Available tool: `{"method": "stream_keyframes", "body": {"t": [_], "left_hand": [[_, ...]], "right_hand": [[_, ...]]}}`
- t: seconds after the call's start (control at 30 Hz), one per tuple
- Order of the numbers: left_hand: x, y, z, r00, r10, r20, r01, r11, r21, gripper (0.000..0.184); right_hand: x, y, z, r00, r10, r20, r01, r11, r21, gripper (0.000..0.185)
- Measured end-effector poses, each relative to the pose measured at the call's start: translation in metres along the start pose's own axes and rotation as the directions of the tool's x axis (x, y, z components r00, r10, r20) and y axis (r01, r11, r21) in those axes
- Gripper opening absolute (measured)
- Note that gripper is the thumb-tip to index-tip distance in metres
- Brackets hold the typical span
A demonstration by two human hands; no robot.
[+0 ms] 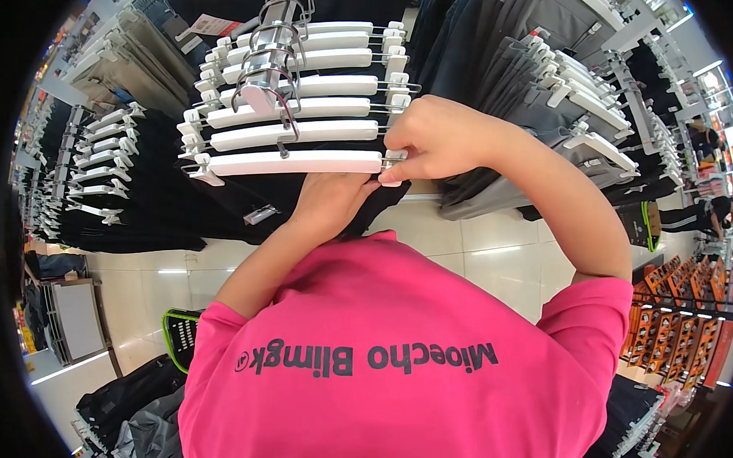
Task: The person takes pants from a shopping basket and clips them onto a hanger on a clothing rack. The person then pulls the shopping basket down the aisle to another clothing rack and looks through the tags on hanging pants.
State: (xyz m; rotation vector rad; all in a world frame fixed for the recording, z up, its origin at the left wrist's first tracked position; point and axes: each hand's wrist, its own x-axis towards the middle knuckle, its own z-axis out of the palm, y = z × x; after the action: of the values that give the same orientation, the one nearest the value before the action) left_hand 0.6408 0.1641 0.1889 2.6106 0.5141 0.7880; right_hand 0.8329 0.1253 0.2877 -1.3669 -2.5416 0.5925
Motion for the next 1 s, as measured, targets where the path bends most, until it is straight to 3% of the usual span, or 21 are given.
{"method": "stream_keyframes", "body": {"t": [0.17, 0.47, 0.77, 1.0], "left_hand": [[0.003, 0.001, -0.005, 0.998, -0.037, 0.045, 0.039, 0.998, -0.044, 0.015], [-0.006, 0.000, 0.009, 0.996, -0.064, -0.058, 0.058, 0.994, -0.096, 0.018], [-0.008, -0.002, 0.014, 0.991, -0.117, -0.067, 0.104, 0.980, -0.170, 0.017], [-0.006, -0.001, 0.001, 0.997, -0.066, -0.043, 0.065, 0.998, -0.003, 0.020]], "right_hand": [[0.001, 0.002, 0.004, 0.999, -0.022, -0.031, 0.021, 0.999, -0.025, 0.046], [0.000, -0.002, 0.002, 0.999, -0.022, -0.041, 0.020, 0.999, -0.044, 0.043], [-0.009, -0.002, 0.016, 0.985, -0.043, -0.165, 0.037, 0.999, -0.039, 0.035], [-0.015, -0.007, 0.027, 0.965, -0.047, -0.260, -0.011, 0.976, -0.216, 0.032]]}}
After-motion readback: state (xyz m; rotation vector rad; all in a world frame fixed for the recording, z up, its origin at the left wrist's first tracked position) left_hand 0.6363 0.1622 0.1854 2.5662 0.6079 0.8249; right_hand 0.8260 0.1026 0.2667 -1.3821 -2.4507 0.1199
